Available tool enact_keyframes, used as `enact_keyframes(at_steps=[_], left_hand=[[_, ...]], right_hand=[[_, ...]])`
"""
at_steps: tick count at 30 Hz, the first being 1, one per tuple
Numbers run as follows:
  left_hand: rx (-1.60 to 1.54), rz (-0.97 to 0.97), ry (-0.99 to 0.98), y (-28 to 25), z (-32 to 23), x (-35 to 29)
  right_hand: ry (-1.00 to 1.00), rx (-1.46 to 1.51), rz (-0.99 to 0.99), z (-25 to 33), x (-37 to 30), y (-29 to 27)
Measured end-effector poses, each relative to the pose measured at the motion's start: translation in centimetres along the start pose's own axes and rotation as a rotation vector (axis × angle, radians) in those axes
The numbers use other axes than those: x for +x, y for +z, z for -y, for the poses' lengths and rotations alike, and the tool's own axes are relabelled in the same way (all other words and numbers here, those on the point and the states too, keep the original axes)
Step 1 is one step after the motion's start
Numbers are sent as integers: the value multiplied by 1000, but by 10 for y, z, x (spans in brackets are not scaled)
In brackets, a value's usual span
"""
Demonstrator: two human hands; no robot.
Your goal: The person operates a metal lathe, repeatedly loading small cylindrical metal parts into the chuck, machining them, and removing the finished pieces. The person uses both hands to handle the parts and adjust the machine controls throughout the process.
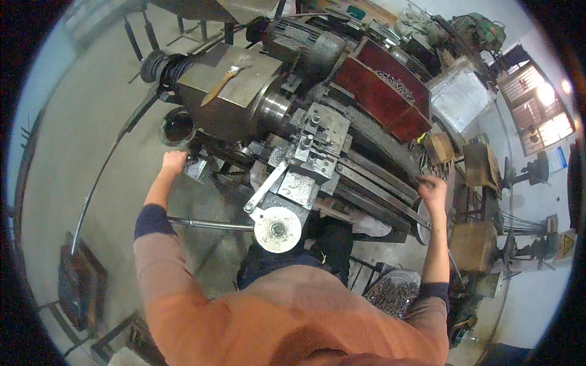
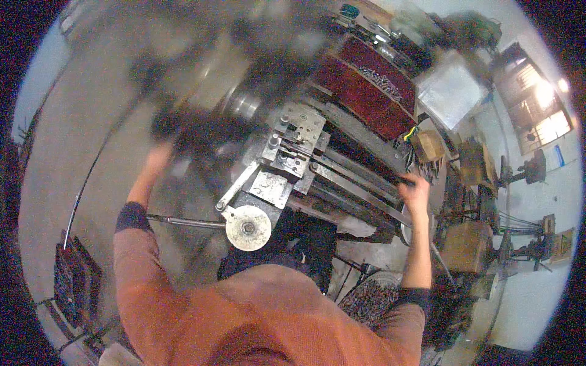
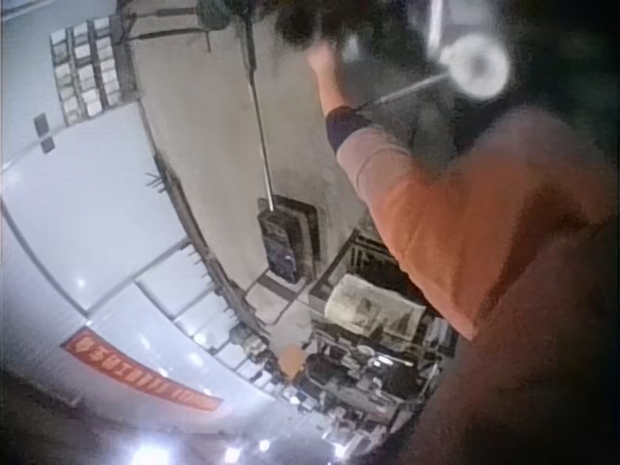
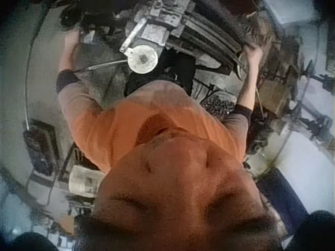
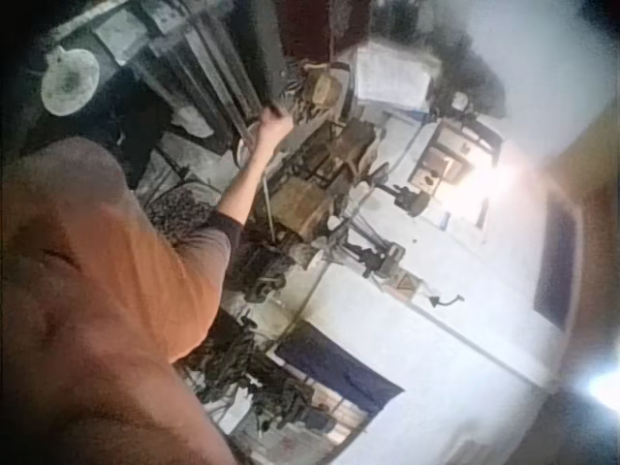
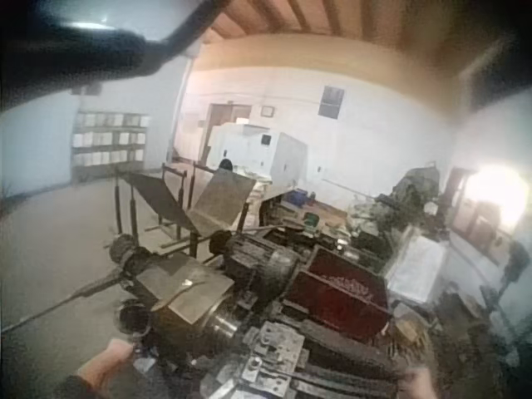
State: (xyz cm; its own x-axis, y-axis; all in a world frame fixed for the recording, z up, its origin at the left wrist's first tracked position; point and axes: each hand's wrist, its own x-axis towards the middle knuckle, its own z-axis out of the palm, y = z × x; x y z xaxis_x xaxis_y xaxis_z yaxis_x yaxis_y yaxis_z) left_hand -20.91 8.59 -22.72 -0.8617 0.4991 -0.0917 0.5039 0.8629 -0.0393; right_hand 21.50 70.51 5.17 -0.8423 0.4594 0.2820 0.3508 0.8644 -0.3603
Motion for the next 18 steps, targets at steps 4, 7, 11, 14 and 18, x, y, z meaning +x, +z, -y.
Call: enact_keyframes(at_steps=[4,7,11,14,18], left_hand=[[-102,-71,-145,-16,12,-53],[-238,83,-332,-83,12,-127],[-617,21,-576,-113,-12,-183],[-727,-48,-727,-110,-19,-207],[-828,-281,-777,-90,-16,-230]], right_hand=[[339,-107,30,-152,-69,-29],[603,-476,145,-190,-114,-50],[845,-532,456,-305,-199,-63],[853,-695,344,-275,-216,-43],[823,-673,265,-242,-254,-36]])
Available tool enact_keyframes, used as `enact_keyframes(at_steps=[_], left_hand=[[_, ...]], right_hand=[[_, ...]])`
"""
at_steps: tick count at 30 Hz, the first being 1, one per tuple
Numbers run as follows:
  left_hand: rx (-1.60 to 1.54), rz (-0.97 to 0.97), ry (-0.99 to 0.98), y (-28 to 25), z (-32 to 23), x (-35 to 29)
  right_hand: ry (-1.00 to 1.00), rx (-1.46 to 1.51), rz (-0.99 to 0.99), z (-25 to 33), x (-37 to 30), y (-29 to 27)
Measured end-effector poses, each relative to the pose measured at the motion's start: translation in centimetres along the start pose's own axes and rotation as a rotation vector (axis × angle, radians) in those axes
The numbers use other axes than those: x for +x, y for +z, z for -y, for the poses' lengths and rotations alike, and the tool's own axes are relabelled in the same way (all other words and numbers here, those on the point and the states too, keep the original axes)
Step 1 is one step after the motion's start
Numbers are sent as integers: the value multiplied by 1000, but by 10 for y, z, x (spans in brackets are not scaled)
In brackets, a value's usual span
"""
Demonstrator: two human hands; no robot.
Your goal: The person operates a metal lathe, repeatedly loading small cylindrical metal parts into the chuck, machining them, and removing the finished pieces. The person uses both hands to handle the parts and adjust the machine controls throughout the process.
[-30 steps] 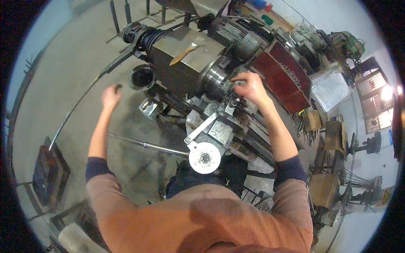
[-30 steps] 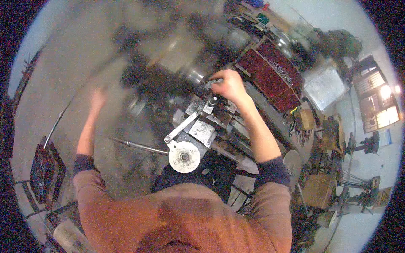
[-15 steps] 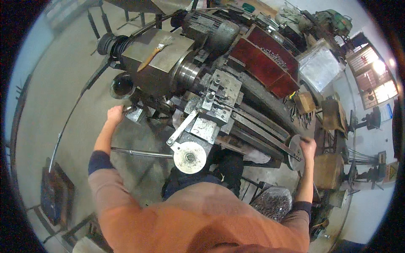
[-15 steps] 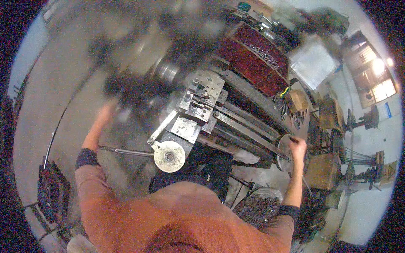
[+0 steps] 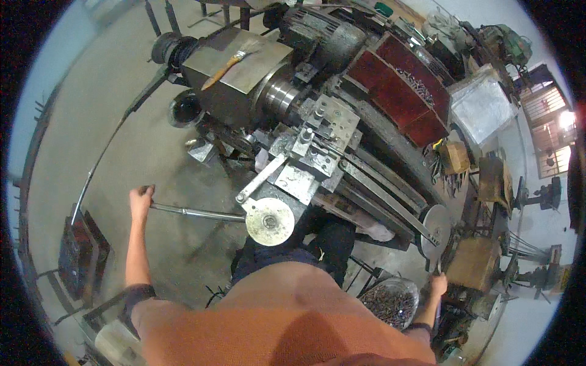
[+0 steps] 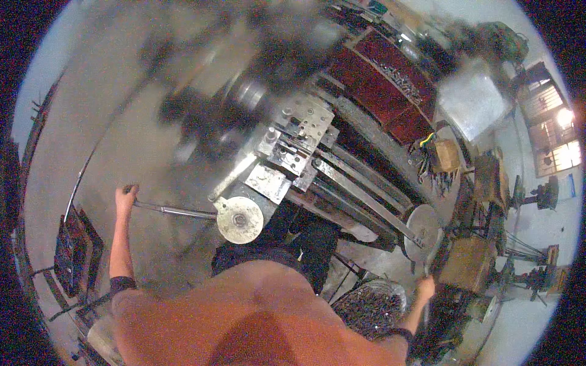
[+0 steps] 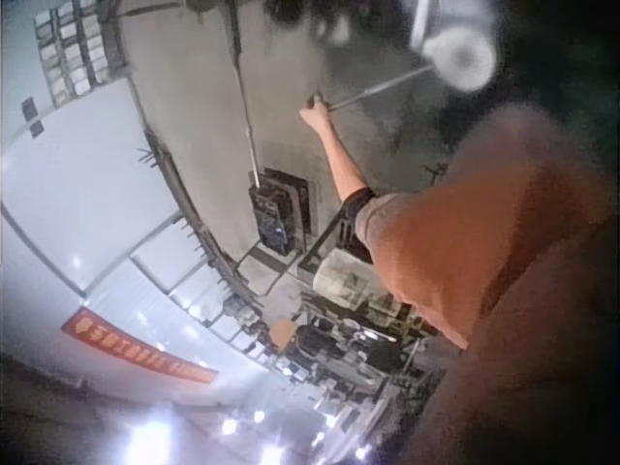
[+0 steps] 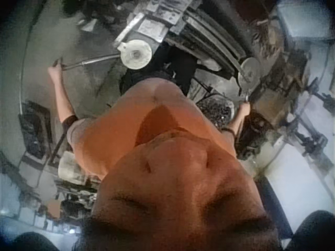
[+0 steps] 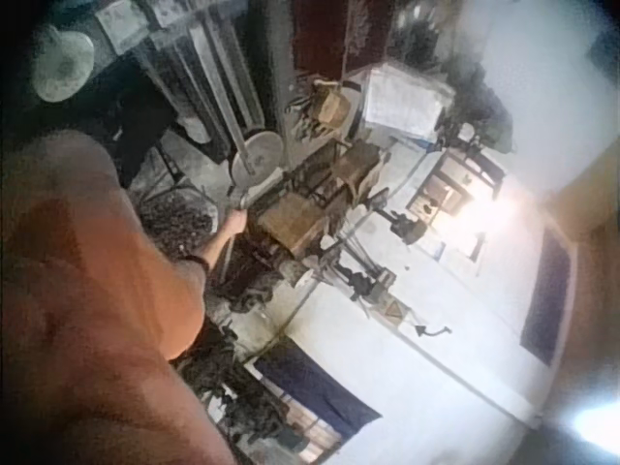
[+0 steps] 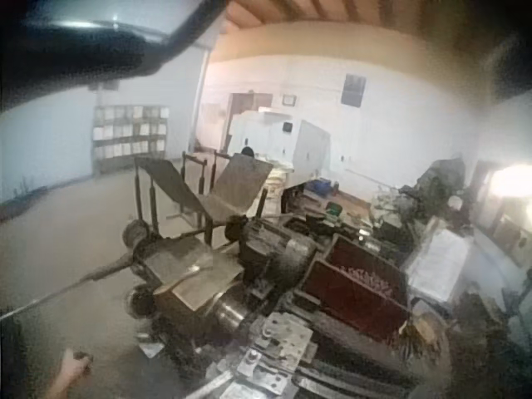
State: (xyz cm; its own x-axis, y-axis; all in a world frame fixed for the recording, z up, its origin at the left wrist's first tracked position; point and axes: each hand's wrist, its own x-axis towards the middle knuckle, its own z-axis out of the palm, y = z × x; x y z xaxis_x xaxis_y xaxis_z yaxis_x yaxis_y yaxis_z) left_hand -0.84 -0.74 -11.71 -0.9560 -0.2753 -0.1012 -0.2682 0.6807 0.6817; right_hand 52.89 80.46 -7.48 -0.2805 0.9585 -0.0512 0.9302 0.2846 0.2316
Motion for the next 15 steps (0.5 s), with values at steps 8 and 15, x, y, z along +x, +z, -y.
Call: enact_keyframes(at_steps=[8,15], left_hand=[[-432,-157,21,27,-33,17],[-391,-190,14,24,-54,11]], right_hand=[[197,163,-62,41,-85,6],[135,210,-157,35,-85,25]])
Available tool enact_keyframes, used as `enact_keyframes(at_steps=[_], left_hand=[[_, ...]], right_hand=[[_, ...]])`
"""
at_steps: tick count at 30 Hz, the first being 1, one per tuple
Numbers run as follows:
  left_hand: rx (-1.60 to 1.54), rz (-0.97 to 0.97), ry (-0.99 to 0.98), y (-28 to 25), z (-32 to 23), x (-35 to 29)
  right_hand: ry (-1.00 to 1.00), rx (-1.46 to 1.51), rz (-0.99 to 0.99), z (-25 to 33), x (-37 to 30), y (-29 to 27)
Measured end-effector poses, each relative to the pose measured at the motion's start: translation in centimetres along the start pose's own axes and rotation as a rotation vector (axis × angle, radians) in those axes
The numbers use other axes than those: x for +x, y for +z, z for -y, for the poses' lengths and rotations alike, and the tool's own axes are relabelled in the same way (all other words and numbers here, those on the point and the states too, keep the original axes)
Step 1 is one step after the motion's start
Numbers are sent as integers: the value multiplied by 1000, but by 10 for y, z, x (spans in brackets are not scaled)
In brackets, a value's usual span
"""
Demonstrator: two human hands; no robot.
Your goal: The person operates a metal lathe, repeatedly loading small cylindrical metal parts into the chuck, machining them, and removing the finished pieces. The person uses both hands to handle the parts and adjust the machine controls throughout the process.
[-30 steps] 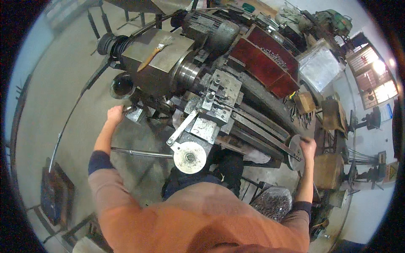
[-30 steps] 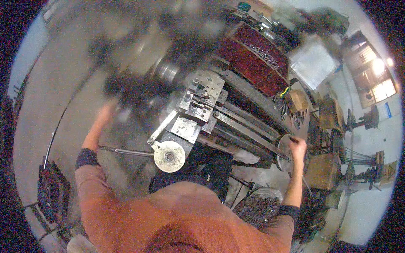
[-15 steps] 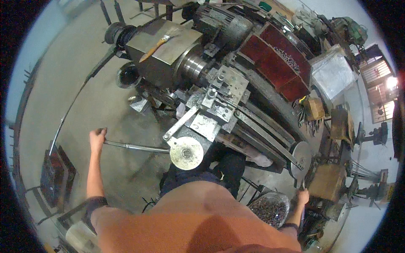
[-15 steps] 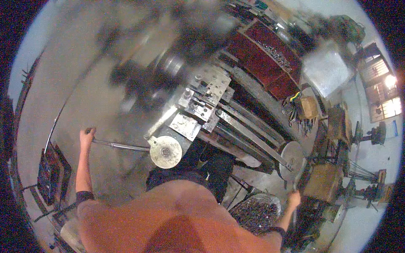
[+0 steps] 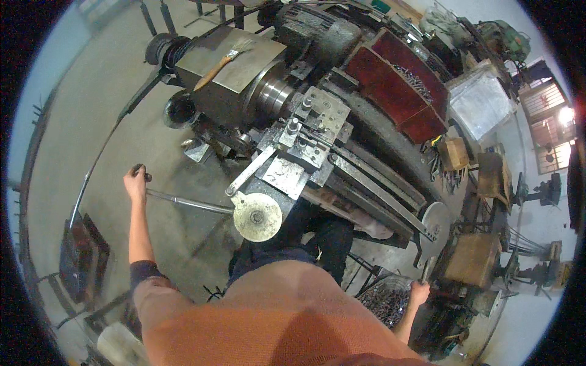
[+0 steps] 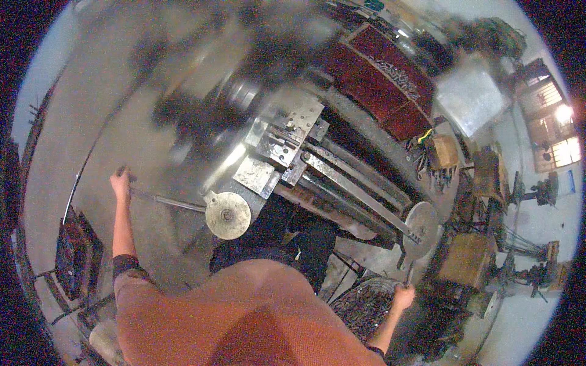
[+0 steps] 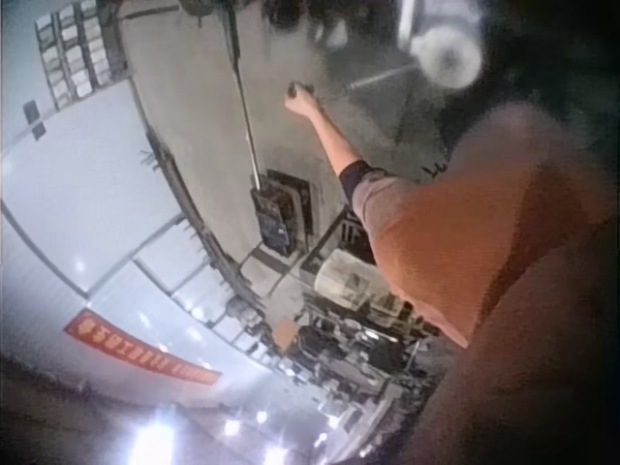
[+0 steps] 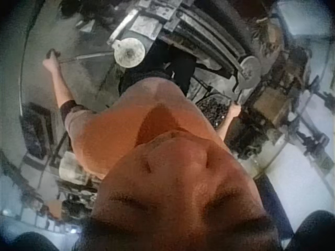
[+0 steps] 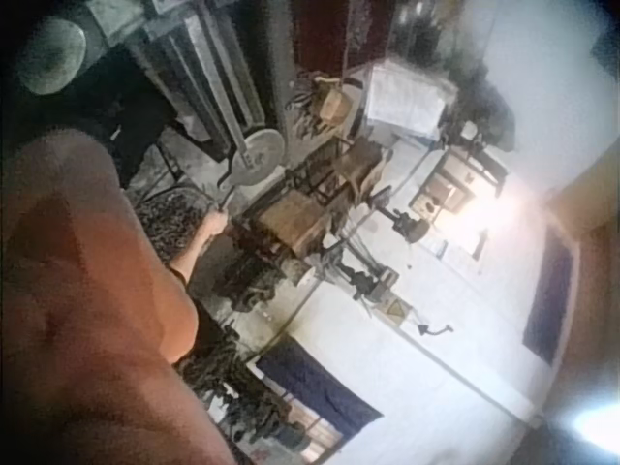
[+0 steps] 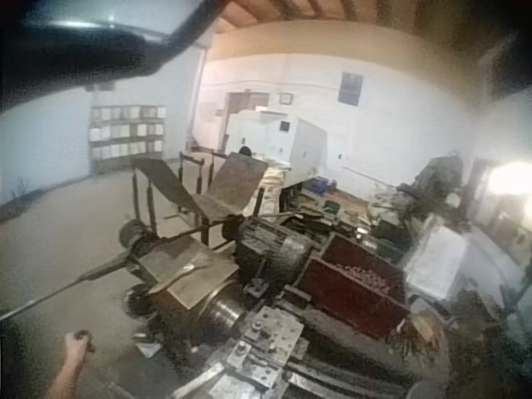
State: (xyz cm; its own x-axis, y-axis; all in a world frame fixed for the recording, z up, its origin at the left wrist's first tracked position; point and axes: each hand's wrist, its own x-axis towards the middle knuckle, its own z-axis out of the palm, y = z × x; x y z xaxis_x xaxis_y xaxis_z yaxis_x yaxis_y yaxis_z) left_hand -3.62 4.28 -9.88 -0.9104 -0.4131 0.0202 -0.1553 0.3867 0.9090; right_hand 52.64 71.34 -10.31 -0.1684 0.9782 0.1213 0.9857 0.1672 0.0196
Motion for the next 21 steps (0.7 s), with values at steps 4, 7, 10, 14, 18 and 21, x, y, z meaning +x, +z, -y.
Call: enact_keyframes(at_steps=[4,7,10,14,18,21], left_hand=[[-161,-63,16,-7,19,5],[-374,-245,-51,-2,42,-8],[-510,-415,-258,26,24,-16],[-374,-212,-266,81,-7,-2],[-186,69,-141,127,-30,34],[-394,81,-177,161,-39,52]], right_hand=[[2,-14,-89,-7,5,2],[-2,-142,-37,-24,32,0],[-139,-263,-34,-53,73,18],[-158,-88,-9,-55,103,20],[-175,53,0,-37,96,8],[-40,-96,1,-38,61,17]])
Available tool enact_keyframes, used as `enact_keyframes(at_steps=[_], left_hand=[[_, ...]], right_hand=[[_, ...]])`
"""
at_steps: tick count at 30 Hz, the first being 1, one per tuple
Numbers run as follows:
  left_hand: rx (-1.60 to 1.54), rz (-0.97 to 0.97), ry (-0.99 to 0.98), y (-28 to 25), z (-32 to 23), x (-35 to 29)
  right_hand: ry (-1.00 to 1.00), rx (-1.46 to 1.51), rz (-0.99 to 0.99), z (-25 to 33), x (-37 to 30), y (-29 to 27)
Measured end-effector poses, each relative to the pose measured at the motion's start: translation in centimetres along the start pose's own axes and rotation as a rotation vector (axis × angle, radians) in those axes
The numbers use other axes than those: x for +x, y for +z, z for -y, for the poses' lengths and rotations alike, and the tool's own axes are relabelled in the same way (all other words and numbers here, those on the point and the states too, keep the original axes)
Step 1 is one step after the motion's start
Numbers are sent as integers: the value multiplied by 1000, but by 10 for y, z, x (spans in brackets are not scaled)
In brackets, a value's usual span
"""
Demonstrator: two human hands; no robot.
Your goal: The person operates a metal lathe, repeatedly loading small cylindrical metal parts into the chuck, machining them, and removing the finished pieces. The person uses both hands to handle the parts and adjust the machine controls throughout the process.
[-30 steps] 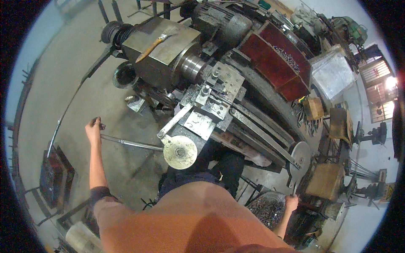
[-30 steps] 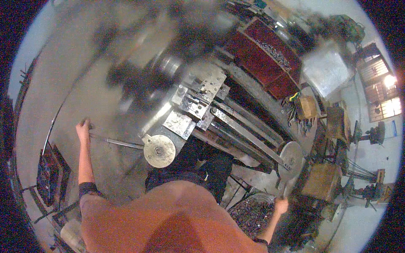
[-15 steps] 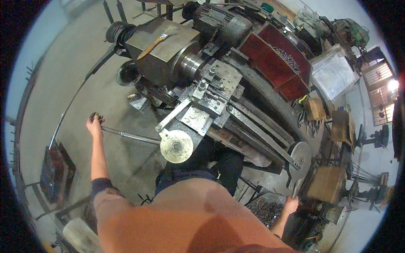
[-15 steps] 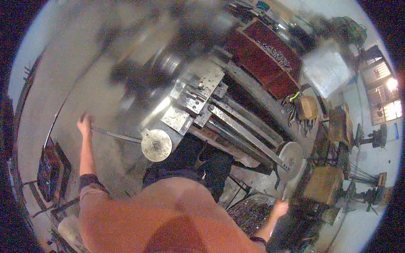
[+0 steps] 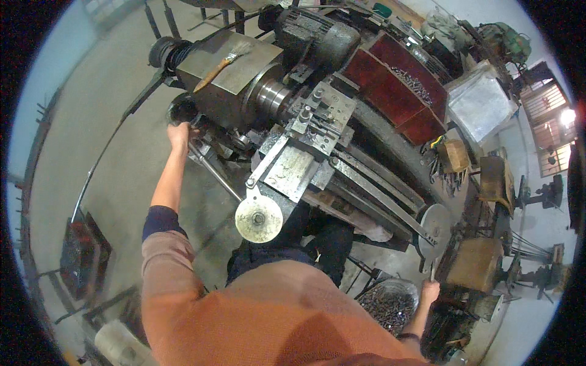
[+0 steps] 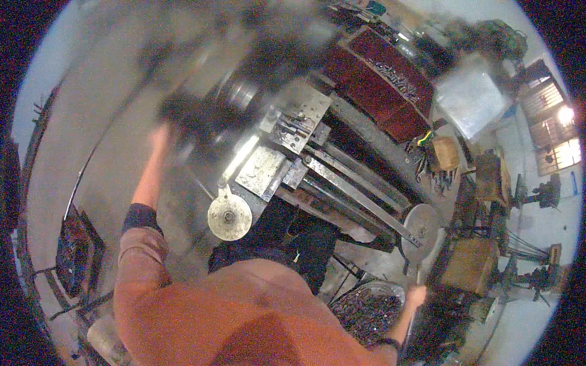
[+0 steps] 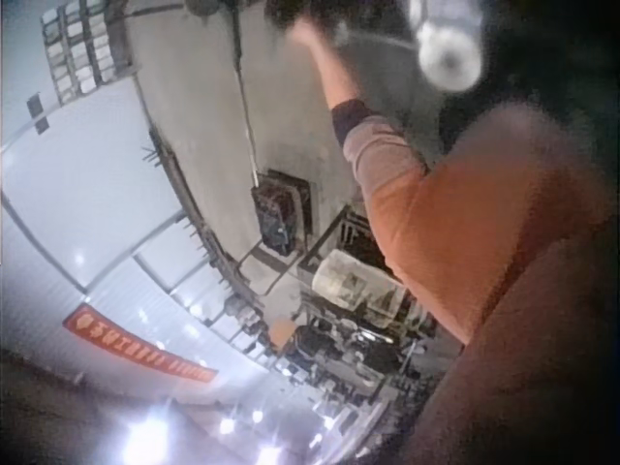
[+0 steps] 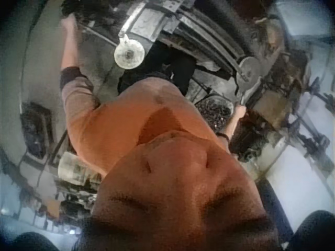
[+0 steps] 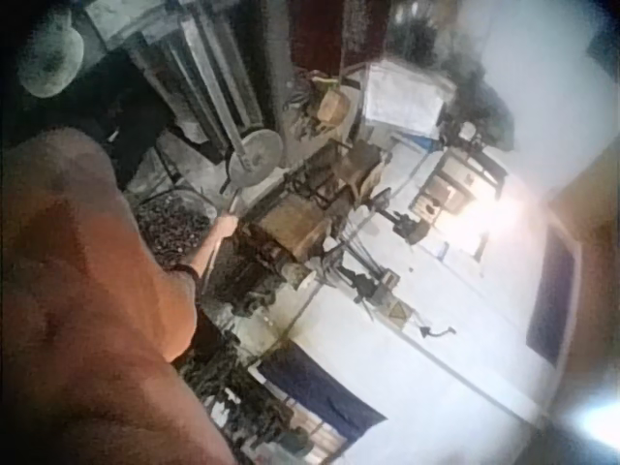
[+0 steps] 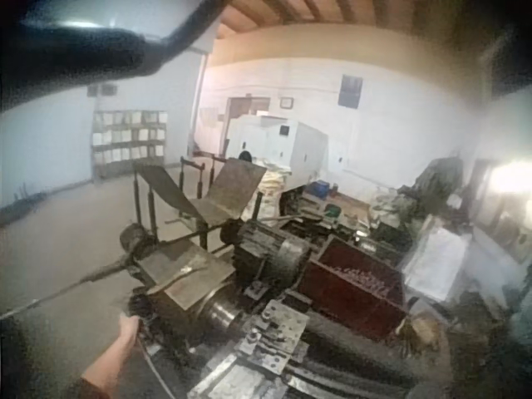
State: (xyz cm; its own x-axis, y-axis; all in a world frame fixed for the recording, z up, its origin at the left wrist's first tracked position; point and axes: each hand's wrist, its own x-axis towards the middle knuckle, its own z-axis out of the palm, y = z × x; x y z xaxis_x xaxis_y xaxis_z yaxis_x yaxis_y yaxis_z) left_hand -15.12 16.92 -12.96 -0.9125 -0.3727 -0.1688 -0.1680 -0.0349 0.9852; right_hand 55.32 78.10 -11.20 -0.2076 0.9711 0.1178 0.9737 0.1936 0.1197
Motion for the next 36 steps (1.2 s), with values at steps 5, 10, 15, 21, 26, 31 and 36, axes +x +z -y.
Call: enact_keyframes(at_steps=[5,10,15,21,26,31,36], left_hand=[[82,106,237,-5,47,36],[74,148,219,-10,53,48],[1,-17,106,-6,18,17],[10,54,41,2,-4,-8],[68,233,32,-21,-6,-2],[766,189,269,-80,62,65],[1294,460,643,-35,68,28]], right_hand=[[123,107,155,47,-54,-47],[90,189,52,26,-46,-19],[-27,81,84,6,9,-21],[-157,-330,-157,-9,87,-2],[112,-206,-140,25,77,-15],[-138,240,-344,50,2,-10],[-22,272,-6,60,-54,7]])
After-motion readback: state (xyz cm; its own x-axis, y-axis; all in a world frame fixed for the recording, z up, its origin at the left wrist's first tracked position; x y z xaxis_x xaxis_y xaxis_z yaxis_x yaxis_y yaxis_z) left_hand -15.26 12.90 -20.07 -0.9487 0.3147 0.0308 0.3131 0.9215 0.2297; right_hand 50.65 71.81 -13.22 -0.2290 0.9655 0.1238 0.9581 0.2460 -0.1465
